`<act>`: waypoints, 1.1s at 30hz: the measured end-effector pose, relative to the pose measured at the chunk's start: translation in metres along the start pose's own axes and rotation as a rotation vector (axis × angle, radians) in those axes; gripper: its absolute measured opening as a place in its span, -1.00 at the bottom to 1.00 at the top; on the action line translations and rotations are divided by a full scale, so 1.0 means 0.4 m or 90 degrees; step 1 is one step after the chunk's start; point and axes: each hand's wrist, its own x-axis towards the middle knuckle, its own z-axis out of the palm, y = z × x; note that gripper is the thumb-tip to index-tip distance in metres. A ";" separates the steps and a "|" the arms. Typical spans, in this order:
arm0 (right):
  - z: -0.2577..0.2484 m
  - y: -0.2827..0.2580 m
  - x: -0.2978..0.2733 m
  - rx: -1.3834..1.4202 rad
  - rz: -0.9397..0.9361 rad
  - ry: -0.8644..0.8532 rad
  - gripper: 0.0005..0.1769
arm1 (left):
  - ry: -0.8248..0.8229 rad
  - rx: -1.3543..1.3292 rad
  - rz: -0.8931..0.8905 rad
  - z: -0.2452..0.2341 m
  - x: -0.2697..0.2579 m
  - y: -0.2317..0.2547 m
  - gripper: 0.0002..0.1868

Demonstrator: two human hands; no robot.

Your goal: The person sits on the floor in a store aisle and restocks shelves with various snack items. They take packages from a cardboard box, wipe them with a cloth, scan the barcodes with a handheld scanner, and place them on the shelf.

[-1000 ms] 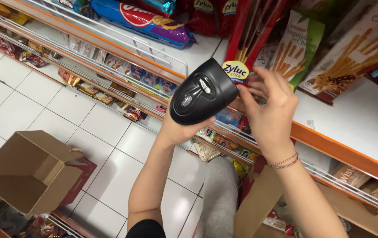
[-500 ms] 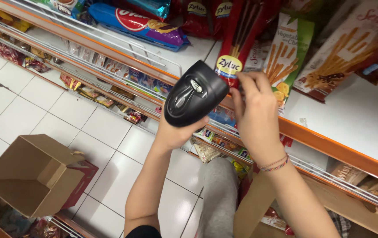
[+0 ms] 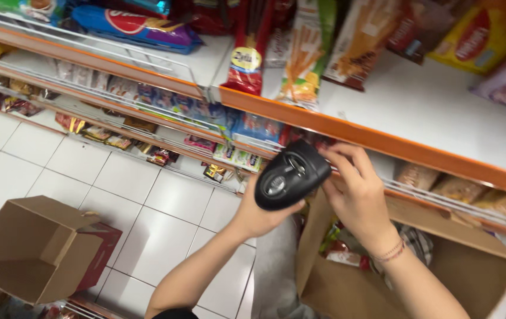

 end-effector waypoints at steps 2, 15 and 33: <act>-0.040 0.030 -0.072 -0.017 0.015 -0.005 -0.50 | -0.041 -0.002 -0.022 0.054 -0.037 -0.014 -0.47; -0.172 0.356 -0.609 -0.165 0.298 -0.122 -0.50 | -0.205 -0.064 -0.196 0.426 -0.246 -0.333 -0.64; -0.021 0.729 -0.891 -0.350 0.625 -0.160 -0.33 | -0.081 0.045 -0.305 0.513 -0.273 -0.564 -0.84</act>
